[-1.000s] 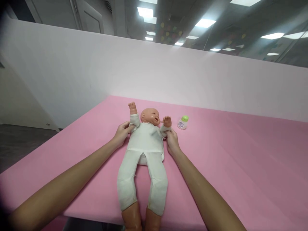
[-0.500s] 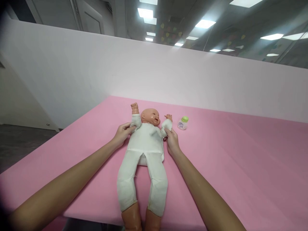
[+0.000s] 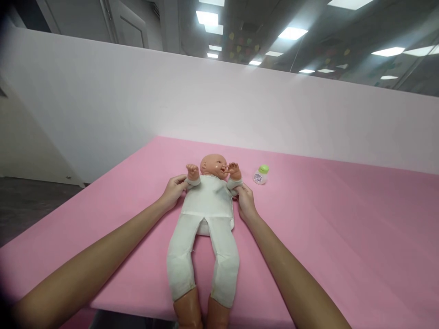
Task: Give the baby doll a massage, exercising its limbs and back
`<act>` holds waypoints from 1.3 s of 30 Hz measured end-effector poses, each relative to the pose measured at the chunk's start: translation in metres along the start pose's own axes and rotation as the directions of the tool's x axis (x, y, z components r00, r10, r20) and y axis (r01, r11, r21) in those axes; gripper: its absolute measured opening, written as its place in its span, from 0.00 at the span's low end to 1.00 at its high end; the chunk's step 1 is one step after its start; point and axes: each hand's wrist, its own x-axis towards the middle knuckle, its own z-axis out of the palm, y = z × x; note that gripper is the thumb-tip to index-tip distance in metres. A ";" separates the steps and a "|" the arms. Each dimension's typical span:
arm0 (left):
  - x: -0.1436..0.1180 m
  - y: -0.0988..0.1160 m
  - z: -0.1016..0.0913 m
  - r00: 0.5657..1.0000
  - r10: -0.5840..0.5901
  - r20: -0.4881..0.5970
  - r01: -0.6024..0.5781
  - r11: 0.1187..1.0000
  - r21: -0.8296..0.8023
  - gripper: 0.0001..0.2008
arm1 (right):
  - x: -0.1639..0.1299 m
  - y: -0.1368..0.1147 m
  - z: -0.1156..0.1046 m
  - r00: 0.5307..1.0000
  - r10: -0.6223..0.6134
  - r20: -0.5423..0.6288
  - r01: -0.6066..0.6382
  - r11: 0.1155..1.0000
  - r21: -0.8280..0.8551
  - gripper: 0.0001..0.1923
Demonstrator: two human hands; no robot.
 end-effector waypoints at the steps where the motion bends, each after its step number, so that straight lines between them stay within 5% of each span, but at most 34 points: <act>1: 0.000 0.000 0.000 1.000 0.001 0.001 -0.001 1.000 0.002 0.12 | 0.000 0.001 0.000 1.000 -0.003 -0.001 0.003 1.000 0.000 0.07; 5: -0.001 0.001 0.000 1.000 0.029 0.002 -0.029 0.999 0.016 0.10 | 0.000 0.001 -0.001 1.000 -0.005 -0.012 0.005 1.000 0.000 0.06; 12: 0.002 -0.001 -0.001 0.998 0.027 -0.062 -0.028 0.999 -0.023 0.21 | 0.002 0.002 -0.002 0.998 0.026 -0.054 -0.026 1.000 -0.001 0.13; 23: -0.001 0.001 -0.001 0.998 0.000 -0.066 0.000 1.000 0.002 0.24 | 0.000 0.002 -0.002 1.000 -0.026 0.012 0.026 1.000 0.013 0.07; 32: 0.000 0.002 0.000 0.999 0.042 0.017 -0.042 0.999 -0.009 0.16 | 0.004 0.004 -0.003 0.999 -0.004 -0.038 0.005 1.000 0.029 0.06; 39: 0.003 -0.003 -0.001 1.000 0.018 -0.025 -0.018 1.000 0.004 0.13 | 0.005 0.003 -0.004 0.997 0.052 -0.064 -0.050 0.998 0.033 0.13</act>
